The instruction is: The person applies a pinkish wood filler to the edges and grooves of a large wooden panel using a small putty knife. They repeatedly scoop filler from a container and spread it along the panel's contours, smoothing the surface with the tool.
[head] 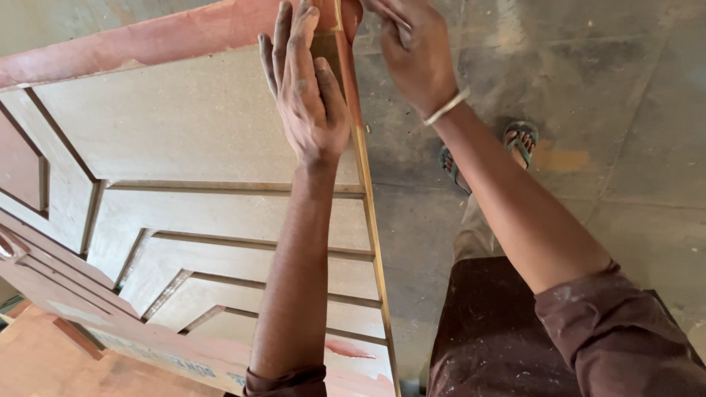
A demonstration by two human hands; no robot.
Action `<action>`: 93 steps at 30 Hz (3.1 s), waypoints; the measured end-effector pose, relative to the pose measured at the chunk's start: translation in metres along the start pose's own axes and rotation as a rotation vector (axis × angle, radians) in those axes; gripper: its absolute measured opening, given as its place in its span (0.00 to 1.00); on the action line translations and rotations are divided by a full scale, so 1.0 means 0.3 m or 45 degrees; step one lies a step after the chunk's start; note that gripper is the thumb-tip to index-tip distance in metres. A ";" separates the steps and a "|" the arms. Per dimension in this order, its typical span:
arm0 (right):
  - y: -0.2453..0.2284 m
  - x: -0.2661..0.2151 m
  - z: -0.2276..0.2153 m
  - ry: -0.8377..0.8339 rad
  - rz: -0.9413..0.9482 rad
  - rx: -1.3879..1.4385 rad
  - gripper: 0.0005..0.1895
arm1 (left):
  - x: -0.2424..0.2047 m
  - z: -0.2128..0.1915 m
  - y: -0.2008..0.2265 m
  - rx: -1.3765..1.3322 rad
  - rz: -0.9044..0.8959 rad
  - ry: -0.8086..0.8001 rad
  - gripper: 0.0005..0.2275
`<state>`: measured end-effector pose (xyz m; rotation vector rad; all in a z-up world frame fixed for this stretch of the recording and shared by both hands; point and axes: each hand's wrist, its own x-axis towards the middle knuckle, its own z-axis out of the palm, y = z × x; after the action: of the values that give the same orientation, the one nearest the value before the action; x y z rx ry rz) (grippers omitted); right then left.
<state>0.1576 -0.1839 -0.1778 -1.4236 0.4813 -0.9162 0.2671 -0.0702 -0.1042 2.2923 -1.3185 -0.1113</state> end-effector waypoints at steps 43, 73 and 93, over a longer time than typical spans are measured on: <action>-0.143 -0.136 0.049 -0.112 0.297 -0.314 0.21 | 0.005 0.014 -0.011 -0.041 0.015 0.045 0.18; -0.261 -0.327 0.107 -0.086 0.245 -0.434 0.22 | -0.037 0.044 -0.090 -0.487 0.080 0.163 0.16; -0.318 -0.595 0.125 0.116 0.176 -0.235 0.22 | -0.060 0.093 -0.168 -0.534 0.045 0.294 0.11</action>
<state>0.0577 -0.0129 -0.1222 -1.4985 0.7395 -0.8441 0.2890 -0.0448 -0.1543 1.8664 -1.0970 -0.0969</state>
